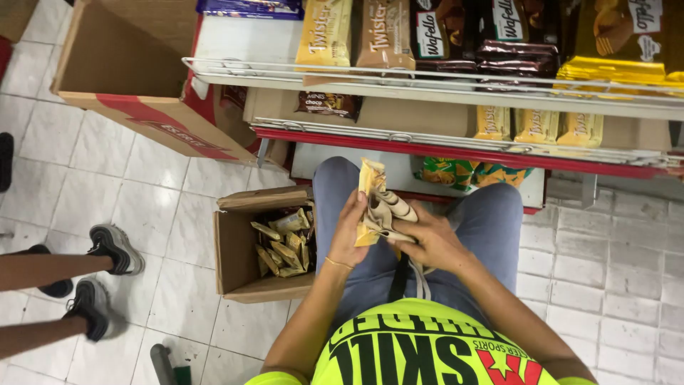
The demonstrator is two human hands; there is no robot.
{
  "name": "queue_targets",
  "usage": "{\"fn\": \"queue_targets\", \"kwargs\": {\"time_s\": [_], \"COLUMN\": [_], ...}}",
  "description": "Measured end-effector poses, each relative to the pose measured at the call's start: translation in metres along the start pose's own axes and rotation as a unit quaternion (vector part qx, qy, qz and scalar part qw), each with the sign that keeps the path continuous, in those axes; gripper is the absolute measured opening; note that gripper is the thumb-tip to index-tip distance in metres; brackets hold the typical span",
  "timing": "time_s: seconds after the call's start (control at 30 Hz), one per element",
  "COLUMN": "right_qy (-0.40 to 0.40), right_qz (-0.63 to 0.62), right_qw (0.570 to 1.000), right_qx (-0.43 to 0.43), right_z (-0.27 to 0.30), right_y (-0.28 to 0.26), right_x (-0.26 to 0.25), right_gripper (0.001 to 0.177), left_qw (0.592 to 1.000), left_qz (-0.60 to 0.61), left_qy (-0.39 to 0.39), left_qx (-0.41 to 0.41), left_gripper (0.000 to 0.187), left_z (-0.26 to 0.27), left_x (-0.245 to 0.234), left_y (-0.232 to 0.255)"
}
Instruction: Organizing and cleaning snack packages on the lower shelves of a grocery store aisle.
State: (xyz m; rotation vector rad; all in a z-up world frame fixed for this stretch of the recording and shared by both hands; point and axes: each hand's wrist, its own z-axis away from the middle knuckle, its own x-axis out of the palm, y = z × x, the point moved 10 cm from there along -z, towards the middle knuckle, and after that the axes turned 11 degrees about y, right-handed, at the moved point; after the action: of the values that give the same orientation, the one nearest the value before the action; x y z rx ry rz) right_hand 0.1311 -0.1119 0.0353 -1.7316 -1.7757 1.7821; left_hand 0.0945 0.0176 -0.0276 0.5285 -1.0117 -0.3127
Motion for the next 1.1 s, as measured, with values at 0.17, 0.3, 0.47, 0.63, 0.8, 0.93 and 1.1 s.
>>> {"fn": "queue_targets", "kwargs": {"time_s": [0.17,0.3,0.47,0.63,0.8,0.93,1.1], "right_qy": [-0.029,0.016,0.076,0.107,0.066,0.046,-0.078], "right_qz": [0.080,0.036,0.016,0.043,-0.048,-0.030,0.041], "right_qw": [0.996,0.999,0.996,0.990,0.995,0.998,0.987], "right_qx": [-0.026,0.028,0.035,0.078,0.060,-0.045,0.132], "right_z": [-0.010,-0.020,-0.033,-0.026,-0.017,-0.023,-0.003], "right_y": [0.014,0.031,0.049,0.076,0.065,0.029,0.089], "right_x": [-0.015,-0.036,-0.057,-0.068,-0.069,-0.081,-0.073], "right_gripper": [0.039,0.035,0.036,0.035,0.030,0.044,0.048], "left_qw": [0.996,0.991,0.987,0.981,0.978,0.973,0.967], "left_qz": [-0.047,-0.042,-0.029,-0.004,-0.067,-0.115,-0.187], "left_qy": [-0.060,-0.089,-0.114,-0.123,-0.122,-0.133,-0.105], "left_qx": [-0.054,-0.092,-0.113,-0.151,-0.154,-0.147,-0.141], "left_gripper": [0.044,0.049,0.054,0.057,0.054,0.048,0.043], "left_z": [-0.001,0.000,0.004,0.009,0.002,0.004,-0.012], "left_x": [-0.010,-0.012,-0.009,-0.002,-0.005,0.002,-0.018], "left_y": [-0.012,-0.018,-0.020,-0.023,-0.033,-0.037,-0.048]}}
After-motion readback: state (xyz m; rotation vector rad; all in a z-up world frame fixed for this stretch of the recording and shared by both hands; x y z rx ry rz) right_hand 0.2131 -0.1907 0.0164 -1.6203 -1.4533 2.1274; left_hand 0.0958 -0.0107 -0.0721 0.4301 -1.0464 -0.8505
